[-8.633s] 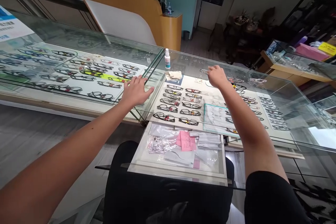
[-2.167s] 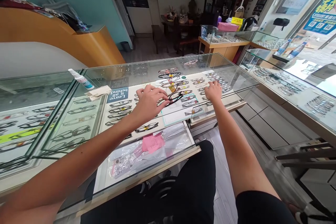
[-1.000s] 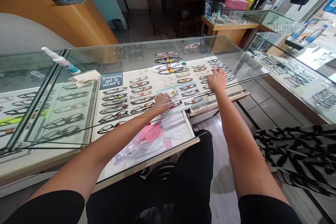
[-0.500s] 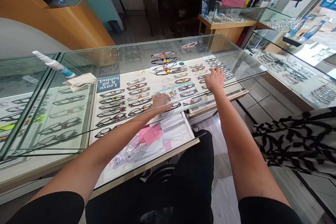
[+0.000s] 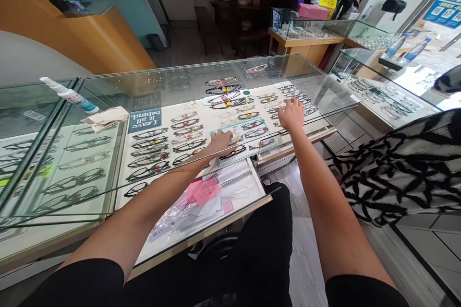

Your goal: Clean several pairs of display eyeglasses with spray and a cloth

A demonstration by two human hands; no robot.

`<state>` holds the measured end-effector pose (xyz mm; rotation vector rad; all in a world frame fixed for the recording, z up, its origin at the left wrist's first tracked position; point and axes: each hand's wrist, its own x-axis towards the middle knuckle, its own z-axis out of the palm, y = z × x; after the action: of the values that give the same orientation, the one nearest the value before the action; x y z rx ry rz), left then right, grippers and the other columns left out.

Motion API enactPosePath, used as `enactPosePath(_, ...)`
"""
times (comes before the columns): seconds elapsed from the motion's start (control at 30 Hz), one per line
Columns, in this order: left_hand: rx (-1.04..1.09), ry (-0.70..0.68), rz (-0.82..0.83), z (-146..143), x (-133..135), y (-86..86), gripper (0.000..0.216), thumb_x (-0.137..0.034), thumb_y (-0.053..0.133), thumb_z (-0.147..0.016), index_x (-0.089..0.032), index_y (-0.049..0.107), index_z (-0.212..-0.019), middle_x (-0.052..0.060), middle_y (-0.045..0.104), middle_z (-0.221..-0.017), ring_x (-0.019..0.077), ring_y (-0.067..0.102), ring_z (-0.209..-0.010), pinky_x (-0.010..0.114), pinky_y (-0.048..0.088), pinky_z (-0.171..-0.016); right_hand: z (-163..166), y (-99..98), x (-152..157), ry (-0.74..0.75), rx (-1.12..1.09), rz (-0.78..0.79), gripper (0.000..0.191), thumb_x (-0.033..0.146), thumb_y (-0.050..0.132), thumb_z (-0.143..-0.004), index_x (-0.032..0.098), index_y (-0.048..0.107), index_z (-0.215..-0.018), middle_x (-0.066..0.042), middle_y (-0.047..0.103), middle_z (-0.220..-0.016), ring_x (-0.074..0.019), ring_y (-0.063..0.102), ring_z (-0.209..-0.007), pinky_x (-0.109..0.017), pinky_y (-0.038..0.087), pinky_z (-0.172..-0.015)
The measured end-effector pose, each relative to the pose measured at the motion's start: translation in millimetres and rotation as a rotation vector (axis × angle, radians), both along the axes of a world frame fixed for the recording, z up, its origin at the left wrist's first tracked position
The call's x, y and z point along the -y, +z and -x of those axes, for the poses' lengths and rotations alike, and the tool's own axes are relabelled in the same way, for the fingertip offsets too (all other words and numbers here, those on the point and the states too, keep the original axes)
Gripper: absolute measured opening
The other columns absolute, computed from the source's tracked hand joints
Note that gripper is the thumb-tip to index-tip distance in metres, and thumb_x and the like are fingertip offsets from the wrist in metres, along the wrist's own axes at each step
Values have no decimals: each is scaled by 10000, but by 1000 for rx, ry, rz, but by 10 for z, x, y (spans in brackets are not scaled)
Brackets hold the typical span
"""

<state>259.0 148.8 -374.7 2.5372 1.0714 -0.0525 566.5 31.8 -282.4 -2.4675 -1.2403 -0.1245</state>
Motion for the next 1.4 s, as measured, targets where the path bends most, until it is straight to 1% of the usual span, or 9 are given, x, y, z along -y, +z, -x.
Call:
enactPosePath(0.17,65,103,-90,88,392,216,343,-469,521,-1089,-197,639,-1261,245,629,-1515,437,497,-1427,571,343,-1162,11,7,2,-1,-16,-5,590,404,433,-1075,170,609,-1588,-220,535,-1674,-428,473,-1497,-580,394,-1261)
enactPosePath(0.3,115,-52,110,278,1041,553,131,-372,630,-1015,-246,666,-1026,97,780,-1146,315,694,-1109,427,490,-949,19,6,2,-2,-24,-16,591,394,441,-1067,174,614,-1587,-214,540,-1670,-423,473,-1494,-571,391,-1264)
enactPosePath(0.43,278,-174,336,525,1573,1210,283,-458,596,-1035,-266,635,-830,11,676,-760,227,642,-735,377,413,-675,10,-5,5,2,-22,-18,593,398,427,-1069,176,608,-1588,-217,544,-1665,-428,473,-1484,-581,399,-1249)
enactPosePath(0.53,444,-171,135,559,1510,1751,321,-451,571,-1051,-248,652,-816,19,693,-793,213,629,-743,382,453,-728,11,-7,8,-3,-15,-13,599,396,423,-1073,166,610,-1593,-221,537,-1672,-431,475,-1487,-583,405,-1252)
enactPosePath(0.63,518,-83,-254,403,1015,2076,240,-407,611,-1040,-215,719,-946,94,767,-1121,312,670,-1108,478,498,-1009,23,3,13,-5,-3,-3,594,391,423,-1079,162,609,-1595,-222,535,-1673,-430,480,-1486,-582,415,-1251)
enactPosePath(0.8,336,46,-345,4,-48,2027,231,-417,693,-1006,-207,778,-1055,121,722,-1372,411,559,-1352,622,402,-1183,47,31,17,-7,-13,-11,585,383,430,-1077,162,623,-1584,-216,541,-1670,-419,484,-1494,-574,410,-1260)
enactPosePath(0.93,193,18,-333,-199,-533,1841,242,-441,733,-954,-210,806,-974,128,743,-1358,434,529,-1363,628,388,-1187,57,43,12,-4,-37,-15,603,383,444,-1065,147,631,-1587,-215,545,-1669,-413,482,-1504,-561,406,-1265)
enactPosePath(1.13,67,-3,-296,-371,-765,1729,285,-469,731,-938,-215,856,-903,154,756,-925,450,527,-1315,624,388,-1145,62,24,2,4,-26,-41,590,370,447,-1060,147,649,-1567,-225,561,-1652,-417,493,-1471,-568,410,-1245)
enactPosePath(1.4,-5,23,-223,-546,-902,1706,167,-374,797,-883,-228,864,-838,130,732,-841,451,509,-1329,605,359,-1163,51,28,-1,6,-37,-40,586,361,453,-1060,148,648,-1570,-220,552,-1667,-416,494,-1470,-564,411,-1233)
